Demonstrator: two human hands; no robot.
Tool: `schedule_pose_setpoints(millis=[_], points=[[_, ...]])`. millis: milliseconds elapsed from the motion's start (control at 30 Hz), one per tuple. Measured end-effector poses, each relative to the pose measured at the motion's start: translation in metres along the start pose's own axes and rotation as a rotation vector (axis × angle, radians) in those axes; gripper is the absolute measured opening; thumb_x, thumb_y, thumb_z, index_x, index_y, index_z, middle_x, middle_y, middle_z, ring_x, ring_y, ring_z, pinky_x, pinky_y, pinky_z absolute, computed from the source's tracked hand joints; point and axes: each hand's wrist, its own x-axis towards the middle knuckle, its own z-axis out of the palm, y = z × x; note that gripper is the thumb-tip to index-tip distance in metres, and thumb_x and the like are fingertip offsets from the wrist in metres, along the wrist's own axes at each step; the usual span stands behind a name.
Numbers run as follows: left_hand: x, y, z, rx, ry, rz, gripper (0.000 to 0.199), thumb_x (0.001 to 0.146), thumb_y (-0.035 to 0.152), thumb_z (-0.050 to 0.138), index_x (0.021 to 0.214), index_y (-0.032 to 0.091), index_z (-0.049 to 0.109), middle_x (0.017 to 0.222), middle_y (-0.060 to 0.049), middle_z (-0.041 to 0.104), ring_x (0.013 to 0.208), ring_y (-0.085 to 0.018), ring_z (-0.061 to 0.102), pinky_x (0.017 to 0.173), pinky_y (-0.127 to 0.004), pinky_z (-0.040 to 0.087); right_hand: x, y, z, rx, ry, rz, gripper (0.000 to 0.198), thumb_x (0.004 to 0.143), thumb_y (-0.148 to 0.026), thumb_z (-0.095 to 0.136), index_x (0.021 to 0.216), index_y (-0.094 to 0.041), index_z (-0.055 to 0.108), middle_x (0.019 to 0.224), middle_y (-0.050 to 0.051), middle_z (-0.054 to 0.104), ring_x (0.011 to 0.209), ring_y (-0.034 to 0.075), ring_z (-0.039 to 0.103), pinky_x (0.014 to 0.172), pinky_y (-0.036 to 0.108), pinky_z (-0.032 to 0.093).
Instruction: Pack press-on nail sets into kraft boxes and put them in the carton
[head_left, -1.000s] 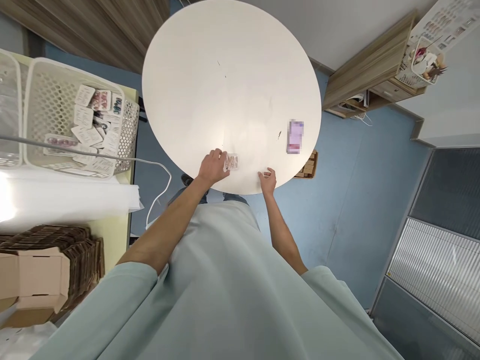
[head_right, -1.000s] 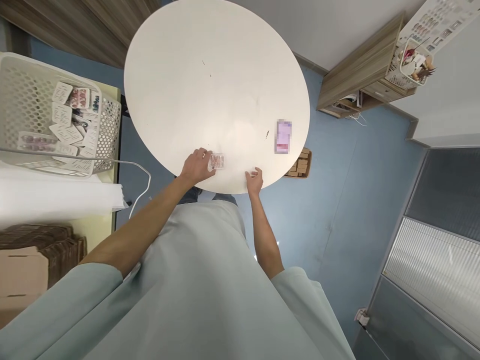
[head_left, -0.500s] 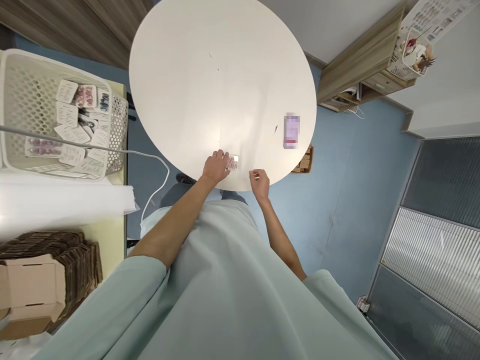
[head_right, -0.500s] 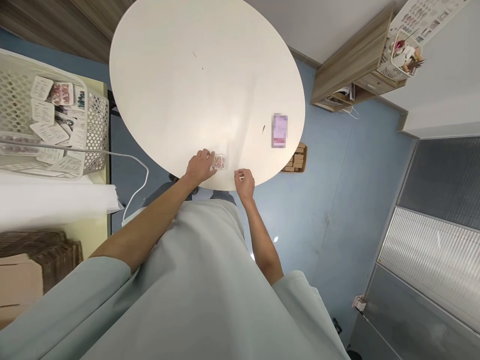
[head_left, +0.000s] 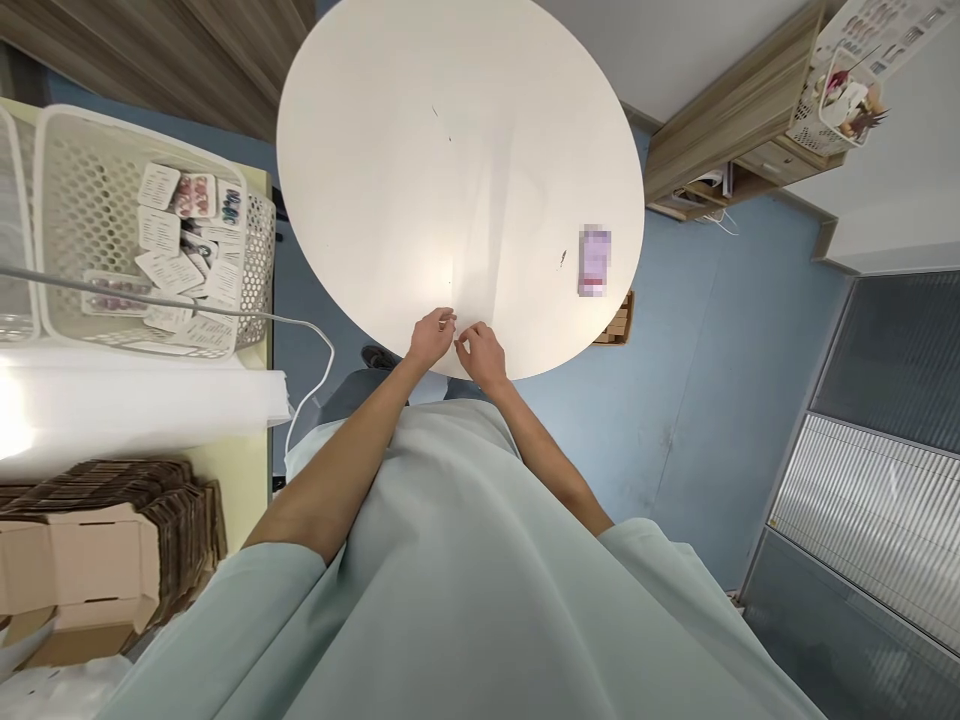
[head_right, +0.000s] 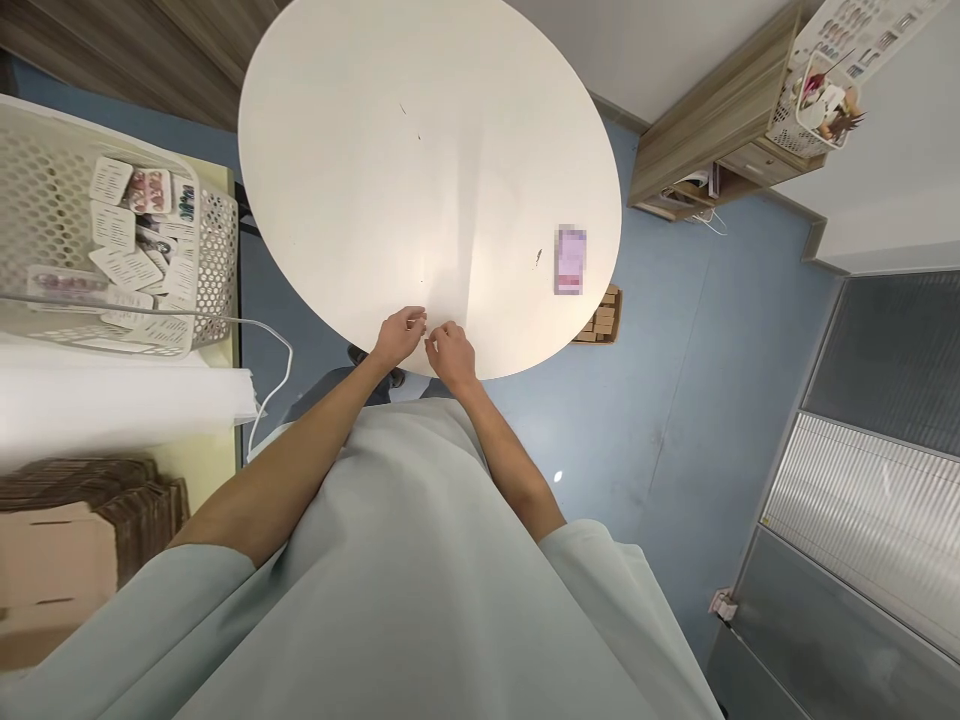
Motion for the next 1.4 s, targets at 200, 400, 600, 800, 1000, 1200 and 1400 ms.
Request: schedule_pose_setpoints(millis=[200,400,600,800,1000,1200,1400], points=[[0.005,0.004,0.005,-0.003,0.034,-0.059,0.03,0.093,0.044,0.065,0.111,0.022,0.075,0.117,-0.012,0.081,0.111,-0.03,0.073,0.104,-0.041,0.053,0.002,-0.001,0.008,-0.043,-0.059,0.023,0.015,0.11,-0.023,0.058,0.106,-0.02,0.073,0.12,0.011,0.064,0.12,0.027,0.06,0.09,0.036,0.056],[0.013,0.006,0.007,0.233,0.062,-0.17,0.018,0.094,0.033,0.063,0.1,0.021,0.075,0.111,-0.01,0.082,0.109,-0.028,0.074,0.101,-0.037,0.054,0.002,-0.002,0.013,-0.003,-0.065,0.046,0.014,0.11,-0.026,0.06,0.11,-0.021,0.073,0.126,0.011,0.067,0.127,0.027,0.061,0.094,0.036,0.057],[0.02,0.009,0.008,0.3,0.071,-0.21,0.016,0.096,0.032,0.066,0.105,0.023,0.076,0.114,-0.009,0.081,0.113,-0.029,0.073,0.101,-0.039,0.055,0.003,0.024,-0.001,0.166,0.13,0.306,0.021,0.11,-0.032,0.058,0.122,-0.021,0.071,0.13,0.012,0.071,0.118,0.025,0.07,0.098,0.037,0.058],[0.019,0.012,0.013,0.344,0.073,-0.239,0.015,0.097,0.034,0.068,0.107,0.024,0.072,0.119,-0.012,0.079,0.115,-0.035,0.071,0.099,-0.049,0.054,0.017,0.043,-0.004,0.277,0.11,0.479,0.034,0.107,-0.041,0.064,0.134,-0.02,0.066,0.134,0.014,0.076,0.115,0.026,0.075,0.104,0.041,0.058],[0.012,0.01,0.016,0.381,0.105,-0.256,0.025,0.101,0.04,0.061,0.117,0.022,0.069,0.12,-0.017,0.076,0.116,-0.04,0.069,0.101,-0.056,0.053,0.03,0.048,0.007,0.384,0.108,0.51,0.024,0.104,-0.04,0.067,0.117,-0.02,0.072,0.122,0.013,0.081,0.113,0.026,0.077,0.104,0.039,0.059],[-0.003,0.008,0.012,0.529,0.078,0.296,0.053,0.106,0.038,0.051,0.154,0.017,0.056,0.162,-0.024,0.054,0.152,-0.044,0.048,0.121,-0.063,0.04,0.031,0.053,0.008,0.483,0.105,0.545,0.025,0.101,-0.041,0.07,0.114,-0.02,0.073,0.121,0.013,0.081,0.114,0.024,0.077,0.101,0.037,0.06],[-0.011,-0.004,0.008,0.736,-0.297,0.678,0.092,0.099,0.058,0.063,0.174,0.015,0.034,0.182,-0.023,0.026,0.17,-0.042,0.021,0.136,-0.062,0.017,0.028,0.061,0.006,0.533,0.105,0.517,0.027,0.098,-0.044,0.071,0.11,-0.021,0.075,0.117,0.011,0.082,0.11,0.024,0.078,0.1,0.037,0.061]])
